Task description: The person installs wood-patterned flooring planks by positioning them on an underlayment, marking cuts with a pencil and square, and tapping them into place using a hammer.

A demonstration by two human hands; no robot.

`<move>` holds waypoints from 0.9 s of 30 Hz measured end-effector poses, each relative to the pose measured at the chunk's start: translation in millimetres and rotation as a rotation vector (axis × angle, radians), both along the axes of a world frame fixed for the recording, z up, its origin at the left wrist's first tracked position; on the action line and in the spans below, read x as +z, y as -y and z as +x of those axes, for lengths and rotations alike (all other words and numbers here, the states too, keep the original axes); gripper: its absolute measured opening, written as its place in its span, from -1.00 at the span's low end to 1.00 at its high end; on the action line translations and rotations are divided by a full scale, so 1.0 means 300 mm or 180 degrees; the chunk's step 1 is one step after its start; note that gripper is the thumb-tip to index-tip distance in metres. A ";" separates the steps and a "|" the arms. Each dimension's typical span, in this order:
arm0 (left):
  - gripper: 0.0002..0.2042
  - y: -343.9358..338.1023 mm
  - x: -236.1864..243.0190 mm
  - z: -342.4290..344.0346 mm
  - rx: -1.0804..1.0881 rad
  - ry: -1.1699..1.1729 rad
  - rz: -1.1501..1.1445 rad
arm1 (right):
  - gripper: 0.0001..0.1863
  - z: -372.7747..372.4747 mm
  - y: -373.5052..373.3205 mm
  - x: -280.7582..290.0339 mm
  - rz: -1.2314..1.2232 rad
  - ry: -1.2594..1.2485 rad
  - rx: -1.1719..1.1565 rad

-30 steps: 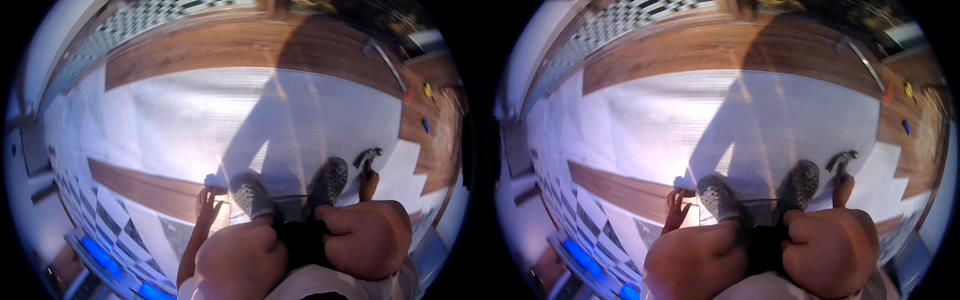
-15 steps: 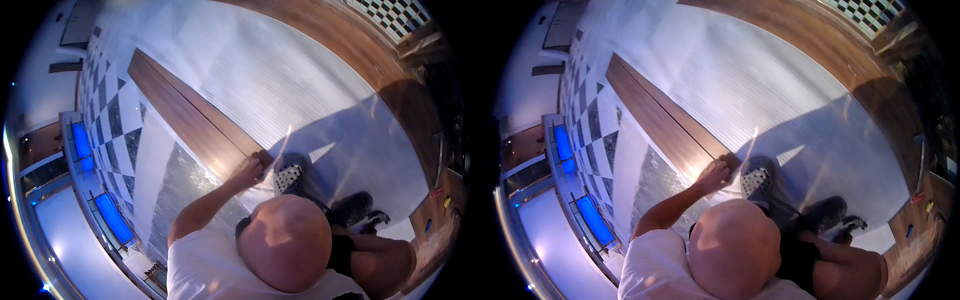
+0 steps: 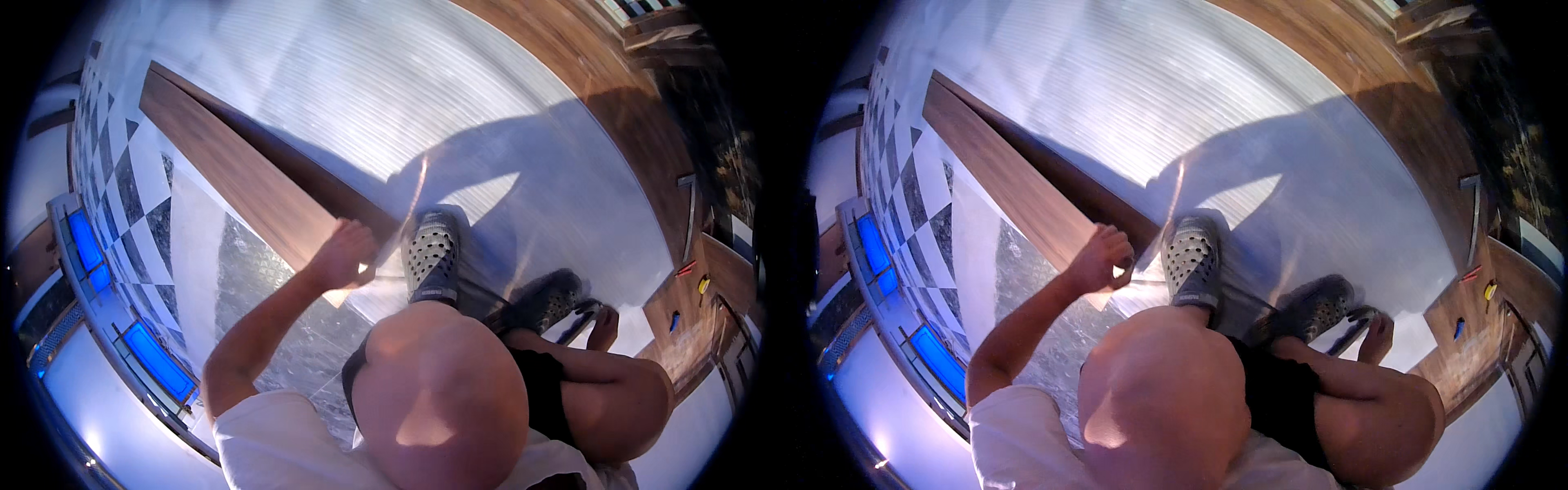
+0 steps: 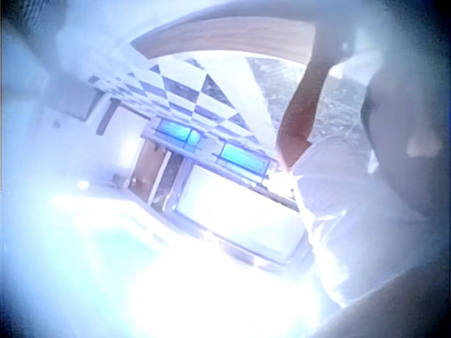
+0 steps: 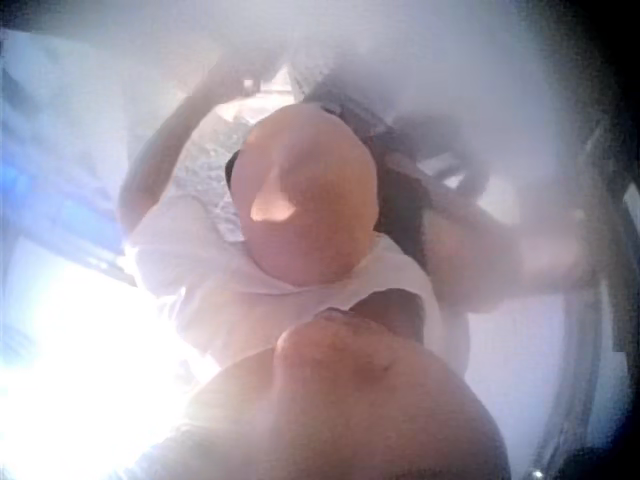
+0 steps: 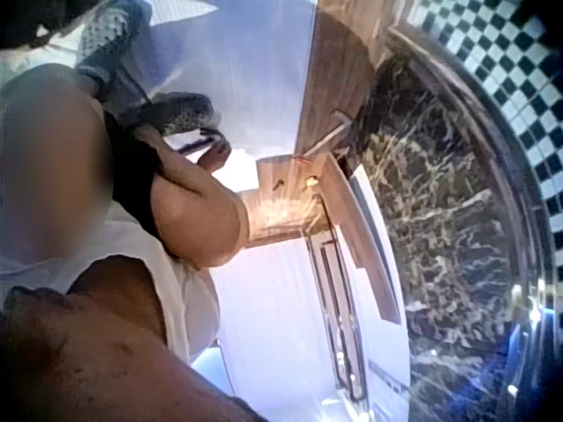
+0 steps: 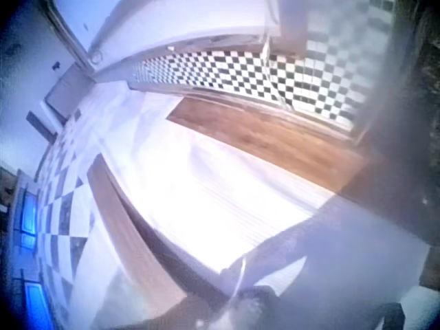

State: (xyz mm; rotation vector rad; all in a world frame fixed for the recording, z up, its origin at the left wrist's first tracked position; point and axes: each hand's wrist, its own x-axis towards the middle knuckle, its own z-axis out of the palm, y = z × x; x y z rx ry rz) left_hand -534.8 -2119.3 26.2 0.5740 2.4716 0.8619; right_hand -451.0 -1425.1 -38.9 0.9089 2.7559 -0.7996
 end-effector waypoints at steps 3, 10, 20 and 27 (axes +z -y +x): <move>-0.79 -0.035 0.052 -0.178 0.0063 -0.0252 0.0163 | -0.70 -0.298 0.293 0.138 -0.0954 0.0034 0.0566; -0.81 -0.087 0.116 -0.661 0.0114 -0.0275 0.0386 | -0.73 -0.743 0.883 0.273 -0.2198 0.0495 0.2971; -0.75 -0.335 0.246 -0.892 0.0499 0.0436 0.0702 | -0.60 -0.849 1.269 0.316 -0.3874 0.1035 0.2764; -0.67 -0.329 0.155 -0.816 0.0860 -0.0934 0.0656 | -0.62 -0.810 1.226 0.351 -0.3470 0.1429 0.2428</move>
